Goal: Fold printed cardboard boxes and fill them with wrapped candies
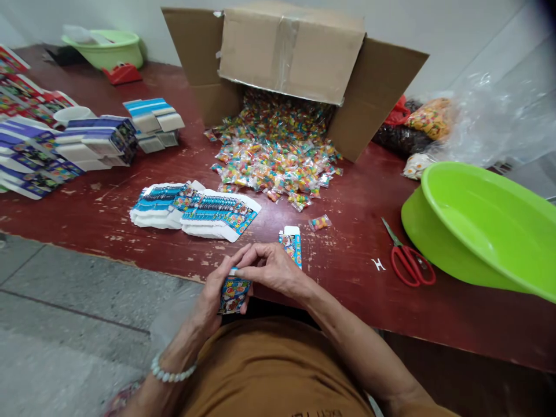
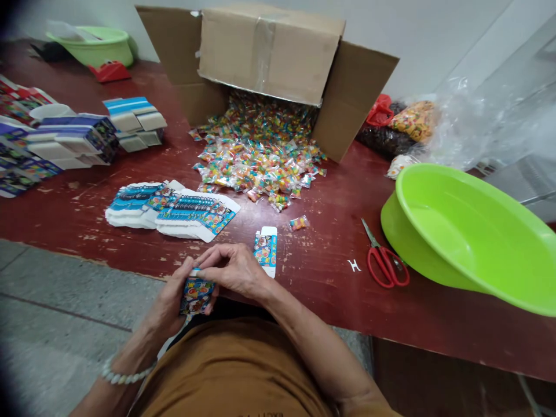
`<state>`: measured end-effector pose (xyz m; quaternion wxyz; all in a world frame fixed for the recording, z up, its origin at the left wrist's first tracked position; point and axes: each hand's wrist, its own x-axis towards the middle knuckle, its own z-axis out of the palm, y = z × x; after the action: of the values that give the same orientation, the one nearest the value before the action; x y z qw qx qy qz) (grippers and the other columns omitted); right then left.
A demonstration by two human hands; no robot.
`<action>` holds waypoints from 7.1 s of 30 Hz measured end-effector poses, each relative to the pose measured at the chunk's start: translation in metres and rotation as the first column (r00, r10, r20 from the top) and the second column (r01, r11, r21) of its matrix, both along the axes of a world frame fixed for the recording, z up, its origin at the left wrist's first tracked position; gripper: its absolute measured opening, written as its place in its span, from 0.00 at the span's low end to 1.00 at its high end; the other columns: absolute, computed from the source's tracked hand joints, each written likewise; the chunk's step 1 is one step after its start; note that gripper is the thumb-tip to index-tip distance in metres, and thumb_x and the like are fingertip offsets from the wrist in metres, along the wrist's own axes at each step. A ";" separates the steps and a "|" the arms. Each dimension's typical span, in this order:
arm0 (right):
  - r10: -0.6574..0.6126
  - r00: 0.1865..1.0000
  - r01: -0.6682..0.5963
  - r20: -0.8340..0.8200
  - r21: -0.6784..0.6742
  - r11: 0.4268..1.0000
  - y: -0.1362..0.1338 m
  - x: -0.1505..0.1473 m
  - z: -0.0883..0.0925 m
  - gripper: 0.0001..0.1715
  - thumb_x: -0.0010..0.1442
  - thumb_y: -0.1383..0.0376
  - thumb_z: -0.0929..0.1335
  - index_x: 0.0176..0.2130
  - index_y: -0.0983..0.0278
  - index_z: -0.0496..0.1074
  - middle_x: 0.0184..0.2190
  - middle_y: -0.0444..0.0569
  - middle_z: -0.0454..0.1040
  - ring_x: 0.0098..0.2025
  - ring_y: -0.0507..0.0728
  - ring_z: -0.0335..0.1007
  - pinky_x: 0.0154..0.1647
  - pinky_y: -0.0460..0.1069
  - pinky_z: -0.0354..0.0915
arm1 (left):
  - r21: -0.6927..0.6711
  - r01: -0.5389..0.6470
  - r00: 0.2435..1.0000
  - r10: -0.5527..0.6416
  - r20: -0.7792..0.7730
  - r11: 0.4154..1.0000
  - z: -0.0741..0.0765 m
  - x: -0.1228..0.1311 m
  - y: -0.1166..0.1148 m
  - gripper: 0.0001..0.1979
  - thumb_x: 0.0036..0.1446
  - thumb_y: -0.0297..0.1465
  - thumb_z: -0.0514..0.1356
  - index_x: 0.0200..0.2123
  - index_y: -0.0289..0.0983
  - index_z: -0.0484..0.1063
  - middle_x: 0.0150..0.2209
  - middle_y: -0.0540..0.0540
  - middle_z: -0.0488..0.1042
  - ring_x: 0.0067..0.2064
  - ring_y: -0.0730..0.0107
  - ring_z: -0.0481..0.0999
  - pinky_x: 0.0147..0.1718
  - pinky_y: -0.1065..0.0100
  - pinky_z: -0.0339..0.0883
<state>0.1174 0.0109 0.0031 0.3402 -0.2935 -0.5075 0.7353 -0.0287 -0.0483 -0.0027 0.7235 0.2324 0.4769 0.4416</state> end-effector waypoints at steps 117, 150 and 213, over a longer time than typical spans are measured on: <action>-0.339 0.928 0.320 0.154 0.135 0.938 0.000 0.021 -0.011 0.12 0.52 0.58 0.75 0.34 0.64 0.77 0.32 0.46 0.79 0.34 0.54 0.72 0.39 0.48 0.67 | 0.305 -0.177 0.893 0.283 -0.349 0.936 0.007 0.014 0.002 0.17 0.50 0.41 0.71 0.38 0.39 0.75 0.31 0.52 0.79 0.30 0.74 0.74 0.28 0.77 0.69; -0.134 0.974 0.145 0.184 -0.050 0.988 0.014 0.030 0.006 0.14 0.49 0.58 0.77 0.30 0.66 0.77 0.25 0.45 0.78 0.25 0.51 0.71 0.29 0.46 0.67 | 0.069 0.098 0.982 -0.086 -0.167 0.993 -0.003 0.020 0.002 0.32 0.59 0.58 0.54 0.31 0.33 0.75 0.25 0.45 0.77 0.20 0.72 0.73 0.23 0.70 0.69; -0.431 0.891 0.323 0.142 0.469 0.822 -0.017 0.026 0.003 0.15 0.64 0.55 0.69 0.30 0.60 0.78 0.43 0.49 0.73 0.47 0.57 0.70 0.51 0.54 0.66 | 0.109 -0.007 0.998 0.014 -0.062 0.994 0.020 0.021 -0.004 0.23 0.53 0.42 0.64 0.49 0.39 0.65 0.30 0.49 0.77 0.27 0.66 0.77 0.24 0.67 0.71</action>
<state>0.1432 -0.0057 0.0057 0.4718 -0.3926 -0.6268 0.4799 -0.0081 -0.0521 0.0176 0.6923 0.2827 0.4757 0.4632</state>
